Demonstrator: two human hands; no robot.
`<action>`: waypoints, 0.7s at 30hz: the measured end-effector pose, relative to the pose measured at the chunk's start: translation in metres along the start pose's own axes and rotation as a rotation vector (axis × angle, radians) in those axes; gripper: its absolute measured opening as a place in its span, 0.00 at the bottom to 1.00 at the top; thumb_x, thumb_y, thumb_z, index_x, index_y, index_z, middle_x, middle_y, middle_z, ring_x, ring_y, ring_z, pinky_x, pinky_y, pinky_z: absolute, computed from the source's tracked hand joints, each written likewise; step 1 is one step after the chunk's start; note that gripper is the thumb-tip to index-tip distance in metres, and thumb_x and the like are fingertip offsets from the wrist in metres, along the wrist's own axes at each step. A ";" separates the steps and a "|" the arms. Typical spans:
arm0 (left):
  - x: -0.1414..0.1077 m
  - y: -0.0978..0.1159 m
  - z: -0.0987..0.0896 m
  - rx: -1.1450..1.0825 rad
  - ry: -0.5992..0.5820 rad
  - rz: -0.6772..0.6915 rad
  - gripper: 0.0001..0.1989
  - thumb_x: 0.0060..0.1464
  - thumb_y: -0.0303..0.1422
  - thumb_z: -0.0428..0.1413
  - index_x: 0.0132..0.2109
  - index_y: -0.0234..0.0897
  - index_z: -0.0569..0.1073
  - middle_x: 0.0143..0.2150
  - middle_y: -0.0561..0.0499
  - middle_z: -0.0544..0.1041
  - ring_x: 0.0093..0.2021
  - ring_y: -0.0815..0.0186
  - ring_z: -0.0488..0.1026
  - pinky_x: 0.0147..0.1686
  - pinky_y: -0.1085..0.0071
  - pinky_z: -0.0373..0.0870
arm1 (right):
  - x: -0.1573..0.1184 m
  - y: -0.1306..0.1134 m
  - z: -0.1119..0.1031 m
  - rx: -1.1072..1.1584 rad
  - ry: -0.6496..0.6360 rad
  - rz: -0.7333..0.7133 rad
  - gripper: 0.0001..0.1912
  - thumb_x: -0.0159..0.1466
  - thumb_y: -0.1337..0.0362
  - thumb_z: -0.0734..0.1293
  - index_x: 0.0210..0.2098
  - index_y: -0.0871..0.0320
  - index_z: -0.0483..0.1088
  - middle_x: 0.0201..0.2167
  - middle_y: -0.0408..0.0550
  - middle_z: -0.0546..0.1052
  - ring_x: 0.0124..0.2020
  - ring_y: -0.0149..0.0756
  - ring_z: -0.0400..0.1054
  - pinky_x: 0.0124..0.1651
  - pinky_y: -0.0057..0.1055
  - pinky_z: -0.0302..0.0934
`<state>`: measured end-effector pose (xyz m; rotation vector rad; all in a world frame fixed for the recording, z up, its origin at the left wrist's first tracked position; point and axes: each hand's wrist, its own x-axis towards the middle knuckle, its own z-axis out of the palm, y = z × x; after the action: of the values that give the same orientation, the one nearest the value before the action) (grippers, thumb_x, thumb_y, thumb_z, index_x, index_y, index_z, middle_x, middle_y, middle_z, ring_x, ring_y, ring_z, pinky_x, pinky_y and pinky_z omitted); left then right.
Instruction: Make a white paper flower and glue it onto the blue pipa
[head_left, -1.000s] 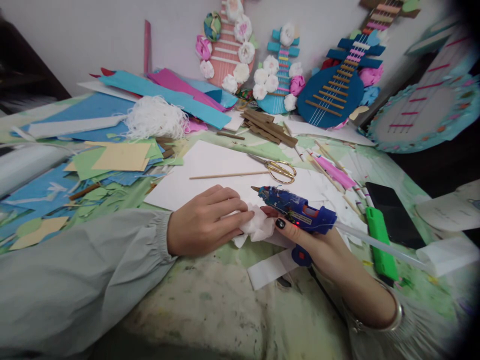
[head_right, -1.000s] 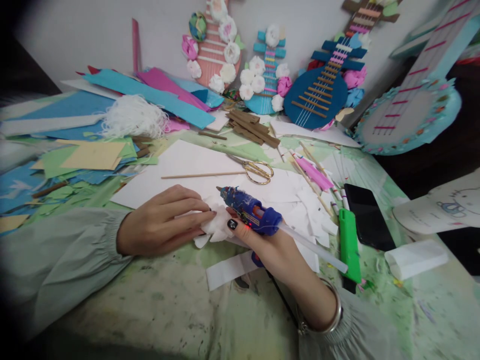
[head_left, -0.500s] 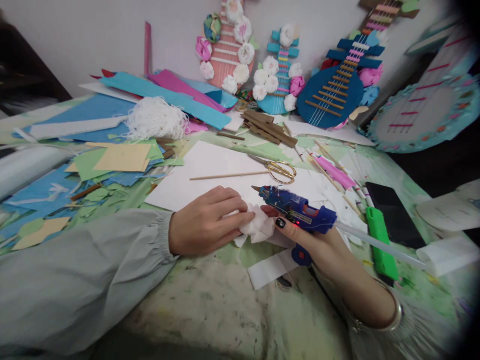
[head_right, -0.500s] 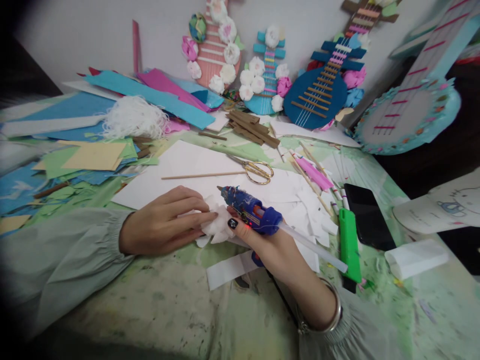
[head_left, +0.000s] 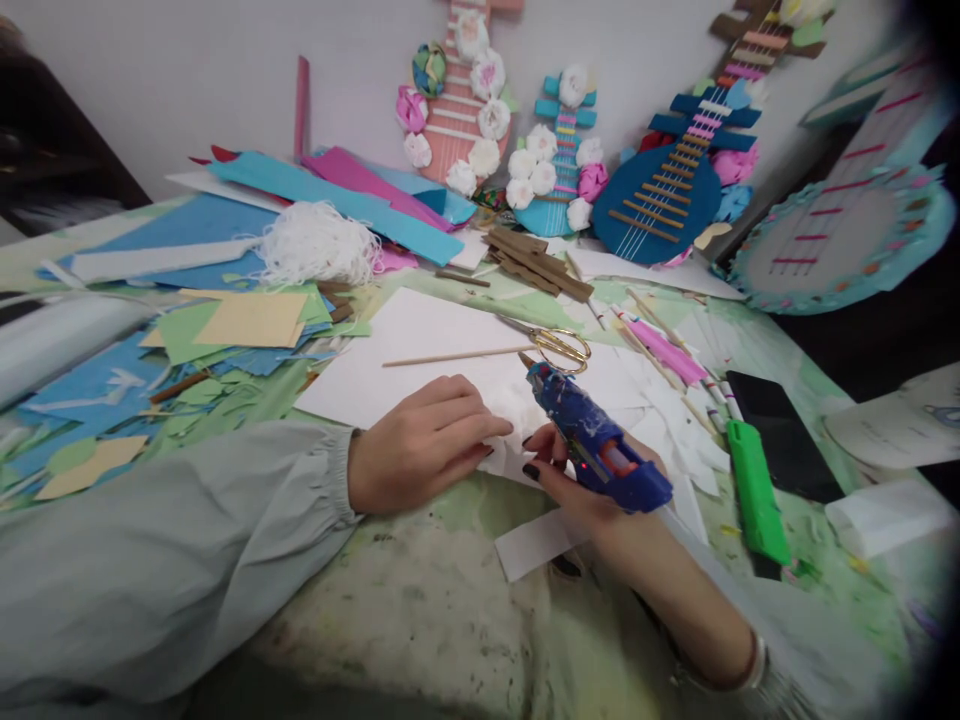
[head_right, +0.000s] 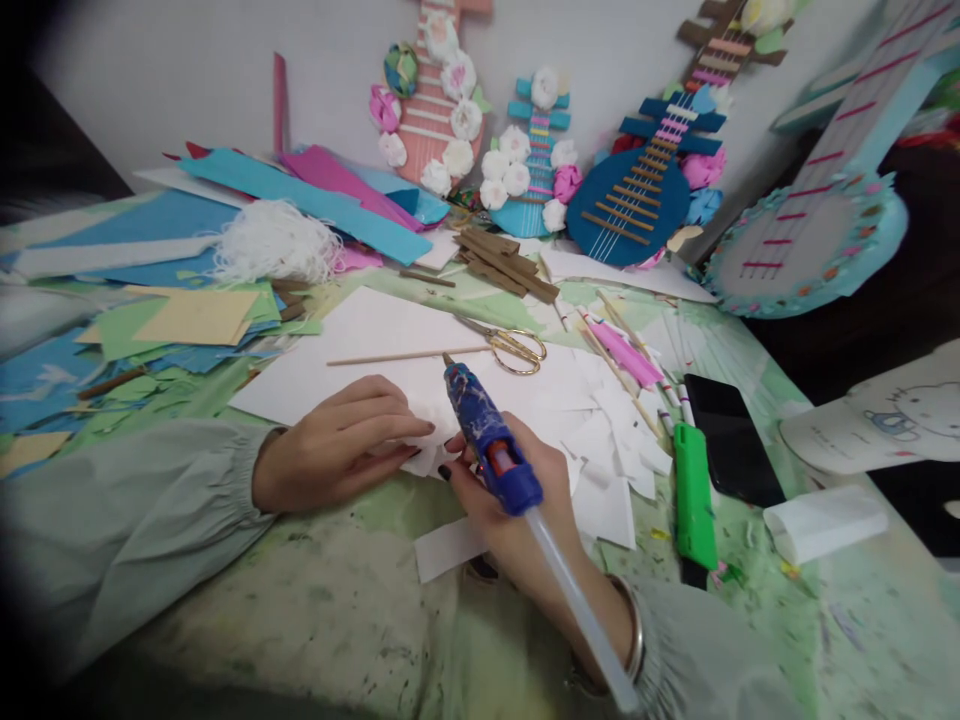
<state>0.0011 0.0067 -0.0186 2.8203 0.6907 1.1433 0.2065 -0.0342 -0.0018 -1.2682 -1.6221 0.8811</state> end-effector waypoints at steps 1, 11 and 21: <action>0.001 0.001 0.000 -0.035 0.001 -0.036 0.11 0.55 0.24 0.54 0.47 0.32 0.70 0.35 0.46 0.75 0.40 0.63 0.67 0.41 0.68 0.69 | -0.001 0.002 0.003 -0.022 0.010 -0.005 0.05 0.55 0.64 0.69 0.32 0.55 0.70 0.30 0.43 0.77 0.30 0.33 0.71 0.33 0.28 0.66; 0.007 0.014 0.002 -0.354 0.014 -0.498 0.12 0.52 0.28 0.59 0.43 0.35 0.67 0.35 0.53 0.76 0.34 0.72 0.74 0.34 0.78 0.67 | 0.002 0.010 0.008 -0.037 -0.043 -0.008 0.07 0.57 0.66 0.68 0.37 0.53 0.71 0.33 0.42 0.78 0.31 0.34 0.73 0.35 0.28 0.65; 0.008 0.020 0.001 -0.084 0.135 -0.406 0.08 0.52 0.29 0.58 0.28 0.34 0.66 0.30 0.50 0.68 0.34 0.67 0.65 0.35 0.72 0.62 | 0.008 0.004 0.010 0.125 0.072 0.185 0.07 0.52 0.64 0.70 0.27 0.57 0.67 0.25 0.42 0.73 0.25 0.30 0.66 0.31 0.27 0.62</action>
<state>0.0148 -0.0081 -0.0109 2.3930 1.1296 1.2519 0.1984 -0.0259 -0.0076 -1.3609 -1.3876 1.0211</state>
